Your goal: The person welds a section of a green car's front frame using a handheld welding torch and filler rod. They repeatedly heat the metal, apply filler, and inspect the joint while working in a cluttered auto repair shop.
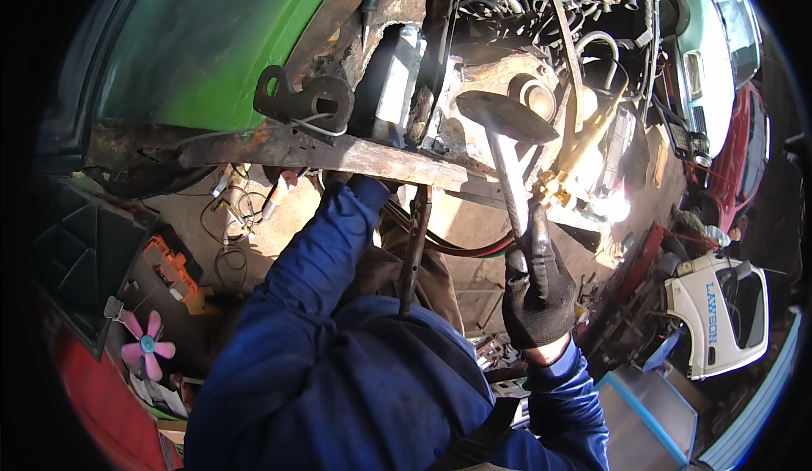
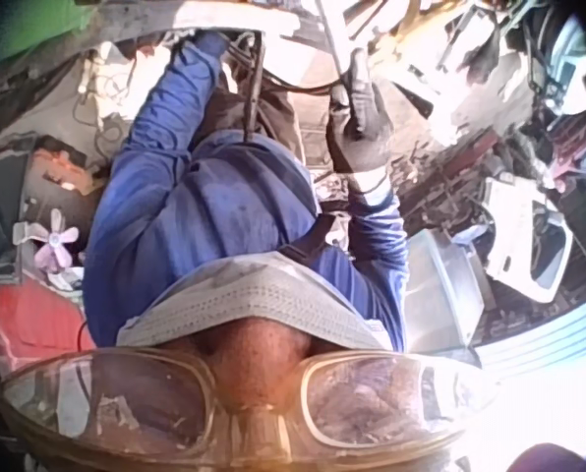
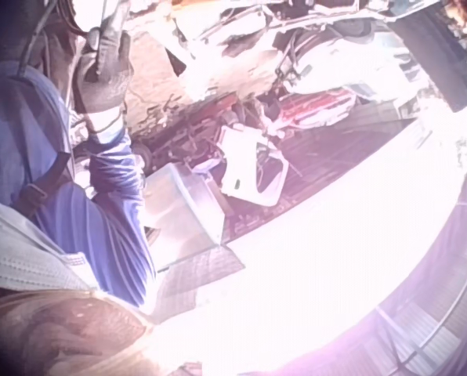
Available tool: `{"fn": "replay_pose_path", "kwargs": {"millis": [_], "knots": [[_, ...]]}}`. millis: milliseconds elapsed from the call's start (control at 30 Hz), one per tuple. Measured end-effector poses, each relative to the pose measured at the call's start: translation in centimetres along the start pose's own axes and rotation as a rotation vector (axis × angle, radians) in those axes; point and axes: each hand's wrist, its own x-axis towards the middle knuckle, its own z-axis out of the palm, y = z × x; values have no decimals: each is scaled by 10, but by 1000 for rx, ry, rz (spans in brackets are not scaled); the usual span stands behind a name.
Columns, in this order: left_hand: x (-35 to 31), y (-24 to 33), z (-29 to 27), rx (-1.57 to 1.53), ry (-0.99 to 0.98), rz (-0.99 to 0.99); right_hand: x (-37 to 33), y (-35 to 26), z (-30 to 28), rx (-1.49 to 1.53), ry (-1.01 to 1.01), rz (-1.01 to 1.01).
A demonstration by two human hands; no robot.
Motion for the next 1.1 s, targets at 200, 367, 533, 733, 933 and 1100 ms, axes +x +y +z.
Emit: {"fn": "replay_pose_path", "kwargs": {"millis": [200,367,533,733,933,1100], "knots": [[42,14,-54,-52,-167,170,6,-7,-3,-39,-217,177],[38,17,-50,55,-135,19,3,4,8,-157,-251,184],[-14,-20,53,360,-42,135,-13,10,4,-65,-59,76],[-187,-84,197,2963,-98,310,-47,19,-20,26,121,84],[-276,-95,184,2105,160,549,-75,78,-45,88,329,128],[-359,-100,145,1951,478,727,-95,151,-64,356,376,319]]}}
